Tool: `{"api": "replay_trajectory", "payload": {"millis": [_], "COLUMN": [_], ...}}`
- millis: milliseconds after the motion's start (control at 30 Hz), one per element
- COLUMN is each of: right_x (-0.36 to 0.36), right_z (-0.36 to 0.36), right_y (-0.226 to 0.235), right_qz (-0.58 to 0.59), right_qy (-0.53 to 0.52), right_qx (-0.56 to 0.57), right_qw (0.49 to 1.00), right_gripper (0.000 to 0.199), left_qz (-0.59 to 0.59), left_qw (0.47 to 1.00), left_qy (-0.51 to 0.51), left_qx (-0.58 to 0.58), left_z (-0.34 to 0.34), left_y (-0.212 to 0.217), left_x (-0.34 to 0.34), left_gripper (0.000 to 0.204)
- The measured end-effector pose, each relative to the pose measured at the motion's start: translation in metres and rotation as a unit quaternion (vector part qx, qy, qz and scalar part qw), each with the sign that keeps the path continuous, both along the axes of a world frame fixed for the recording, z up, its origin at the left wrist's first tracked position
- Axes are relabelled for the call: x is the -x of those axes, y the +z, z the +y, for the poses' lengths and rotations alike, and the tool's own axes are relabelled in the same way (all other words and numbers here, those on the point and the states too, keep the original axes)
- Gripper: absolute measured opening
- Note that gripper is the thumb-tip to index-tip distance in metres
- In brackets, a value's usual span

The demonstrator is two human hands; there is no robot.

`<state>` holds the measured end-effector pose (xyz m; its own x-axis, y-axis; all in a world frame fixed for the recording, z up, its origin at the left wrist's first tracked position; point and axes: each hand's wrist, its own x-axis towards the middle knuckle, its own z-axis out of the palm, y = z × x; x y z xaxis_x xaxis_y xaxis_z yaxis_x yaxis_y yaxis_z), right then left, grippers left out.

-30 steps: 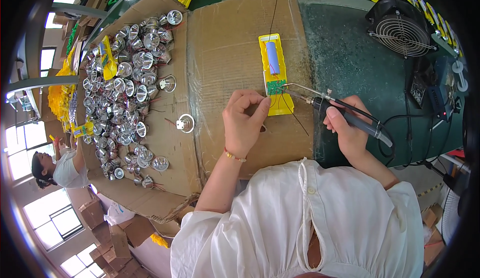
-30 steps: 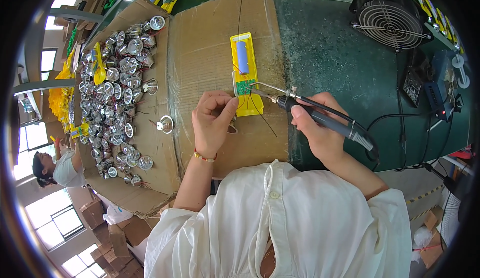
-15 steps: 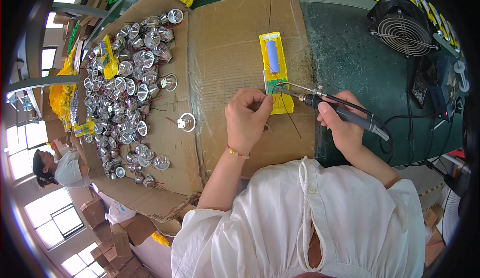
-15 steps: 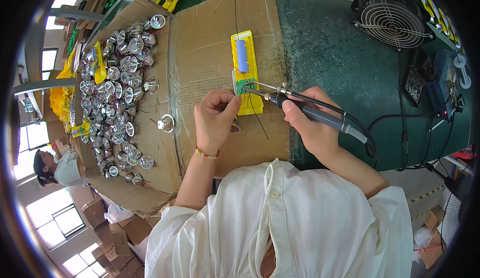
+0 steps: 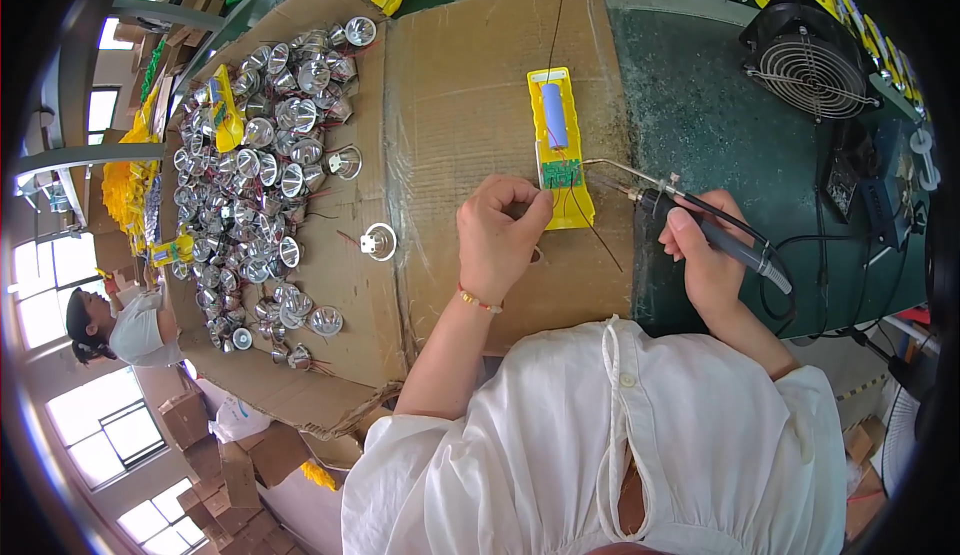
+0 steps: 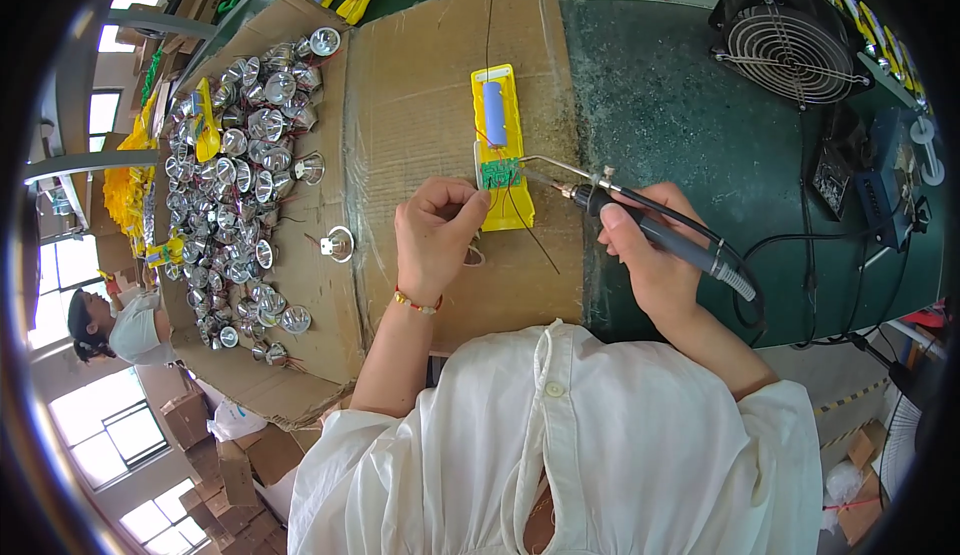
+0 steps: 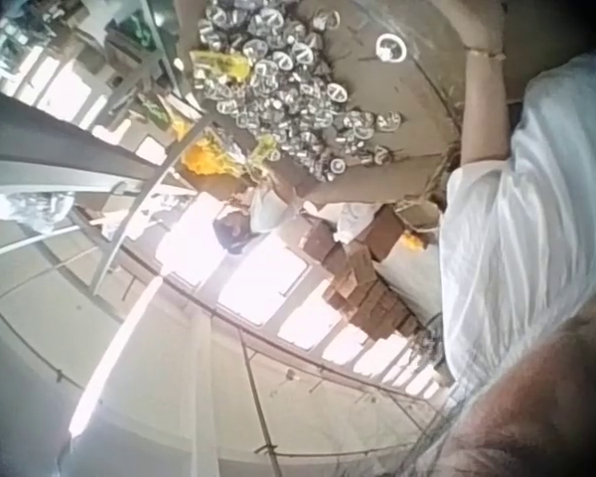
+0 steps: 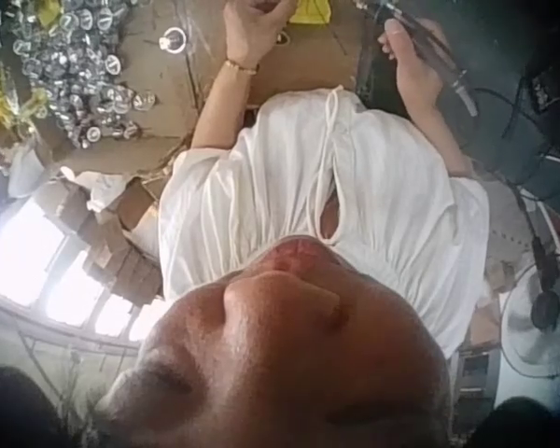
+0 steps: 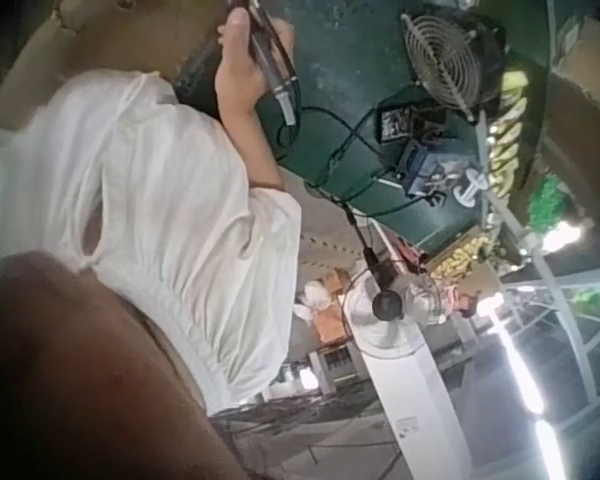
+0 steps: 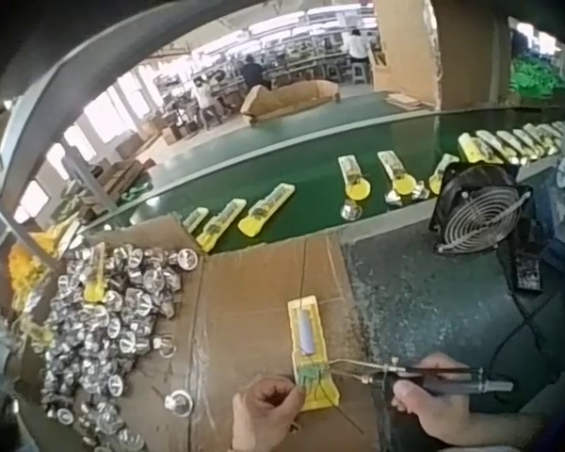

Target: Soldering wires and components onto a circuit board for a lighting device.

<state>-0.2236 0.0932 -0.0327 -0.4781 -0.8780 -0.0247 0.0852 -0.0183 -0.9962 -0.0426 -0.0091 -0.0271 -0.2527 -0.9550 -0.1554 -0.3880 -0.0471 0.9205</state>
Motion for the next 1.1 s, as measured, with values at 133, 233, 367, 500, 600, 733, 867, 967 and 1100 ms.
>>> {"api": "replay_trajectory", "payload": {"millis": [133, 233, 367, 500, 600, 733, 867, 967, 1100], "right_x": [0.008, 0.014, 0.018, 0.025, 0.032, 0.04, 0.037, 0.035, 0.036], "right_z": [0.006, 0.011, 0.013, 0.014, 0.015, 0.013, 0.013, 0.012, 0.016], "right_y": [-0.002, -0.007, -0.009, -0.009, -0.011, -0.013, -0.011, -0.018, -0.025], "right_qz": [-0.043, -0.044, -0.036, -0.031, -0.028, -0.023, -0.039, -0.046, -0.022], "right_qy": [-0.016, -0.021, -0.025, -0.036, -0.049, -0.058, -0.054, -0.042, -0.04], "right_qx": [-0.012, -0.005, -0.008, -0.022, -0.016, -0.043, -0.056, -0.053, -0.037], "right_qw": [0.999, 0.999, 0.999, 0.999, 0.998, 0.997, 0.996, 0.997, 0.998], "right_gripper": [0.013, 0.012, 0.013, 0.013, 0.013, 0.013, 0.012, 0.012, 0.013], "left_qz": [-0.006, -0.013, -0.026, 0.066, -0.036, -0.237, -0.295, -0.248, -0.337], "left_qw": [1.0, 1.0, 0.999, 0.997, 0.999, 0.959, 0.935, 0.923, 0.874], "left_qy": [0.004, 0.008, 0.01, 0.038, -0.025, -0.132, -0.123, -0.051, 0.004], "left_qx": [-0.007, -0.012, -0.017, -0.031, 0.022, 0.078, 0.155, 0.289, 0.35], "left_z": [0.0, 0.001, -0.001, -0.001, -0.003, -0.043, -0.145, -0.225, -0.282], "left_y": [0.0, 0.001, 0.002, 0.003, 0.012, 0.009, 0.021, 0.008, 0.006], "left_x": [-0.001, 0.0, -0.001, -0.006, -0.011, 0.019, 0.084, 0.118, 0.112], "left_gripper": [0.014, 0.014, 0.014, 0.013, 0.014, 0.013, 0.02, 0.032, 0.047]}}
